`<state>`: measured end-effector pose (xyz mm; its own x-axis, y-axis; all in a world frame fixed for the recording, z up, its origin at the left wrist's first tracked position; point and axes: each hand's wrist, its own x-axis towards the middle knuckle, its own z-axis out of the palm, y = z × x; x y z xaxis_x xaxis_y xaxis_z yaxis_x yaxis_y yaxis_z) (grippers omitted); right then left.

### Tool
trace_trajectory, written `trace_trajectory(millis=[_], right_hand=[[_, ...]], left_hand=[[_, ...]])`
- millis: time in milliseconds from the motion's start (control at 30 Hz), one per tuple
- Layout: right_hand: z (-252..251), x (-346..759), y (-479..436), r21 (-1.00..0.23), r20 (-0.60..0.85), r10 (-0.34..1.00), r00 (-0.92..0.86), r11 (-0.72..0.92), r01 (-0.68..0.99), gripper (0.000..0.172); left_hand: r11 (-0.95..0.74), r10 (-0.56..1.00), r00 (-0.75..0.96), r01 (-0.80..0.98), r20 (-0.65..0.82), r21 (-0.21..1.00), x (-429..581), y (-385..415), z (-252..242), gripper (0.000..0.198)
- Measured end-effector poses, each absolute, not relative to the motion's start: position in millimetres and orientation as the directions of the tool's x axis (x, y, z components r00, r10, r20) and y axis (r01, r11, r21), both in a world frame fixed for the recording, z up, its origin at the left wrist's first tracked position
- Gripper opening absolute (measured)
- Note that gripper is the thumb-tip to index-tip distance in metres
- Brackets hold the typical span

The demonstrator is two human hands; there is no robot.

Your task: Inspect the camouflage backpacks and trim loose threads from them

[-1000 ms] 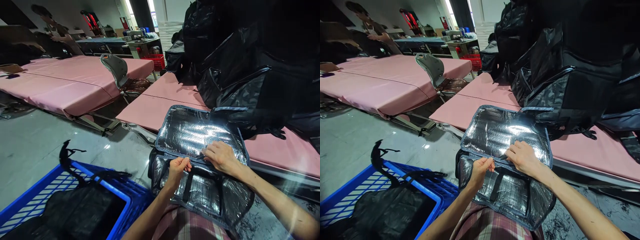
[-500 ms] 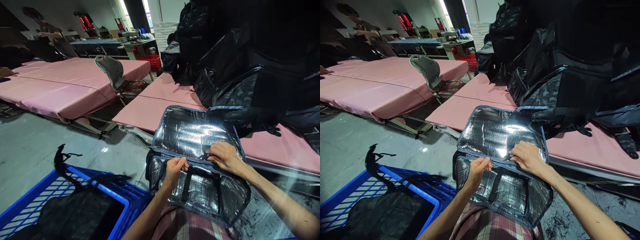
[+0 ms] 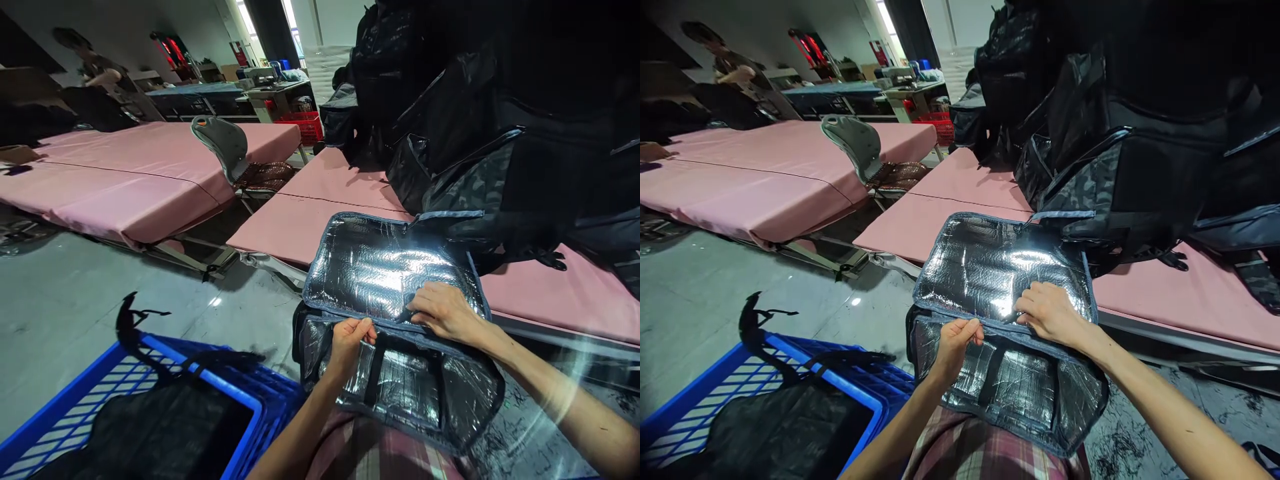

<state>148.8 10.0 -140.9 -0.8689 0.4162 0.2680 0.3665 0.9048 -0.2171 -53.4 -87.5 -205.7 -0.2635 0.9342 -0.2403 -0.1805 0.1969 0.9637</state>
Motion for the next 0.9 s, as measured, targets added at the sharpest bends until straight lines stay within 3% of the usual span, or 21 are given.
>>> trace_trajectory(millis=[133, 333, 567, 900], right_hand=[[-141.3, 149.2, 17.2, -0.288, 0.246, 0.398, -0.884, 0.901, 0.326, 0.023], [-143.3, 150.8, 16.1, -0.282, 0.259, 0.391, -0.883, 0.905, 0.318, 0.025], [-142.4, 151.9, 17.1, -0.412, 0.215, 0.427, -0.878, 0.855, 0.315, 0.023], [-139.4, 140.5, 13.3, -0.484, 0.210, 0.515, -0.831, 0.793, 0.370, 0.020]], left_hand=[[0.195, 0.936, -0.262, -0.172, -0.236, 0.966, -53.0, -88.3, -205.9, 0.032], [0.192, 0.940, -0.252, -0.161, -0.228, 0.968, -54.1, -88.1, -208.0, 0.033], [0.185, 0.942, -0.252, -0.156, -0.220, 0.970, -54.4, -88.4, -208.4, 0.033], [0.183, 0.949, -0.242, -0.108, -0.204, 0.977, -57.8, -87.1, -205.3, 0.037]])
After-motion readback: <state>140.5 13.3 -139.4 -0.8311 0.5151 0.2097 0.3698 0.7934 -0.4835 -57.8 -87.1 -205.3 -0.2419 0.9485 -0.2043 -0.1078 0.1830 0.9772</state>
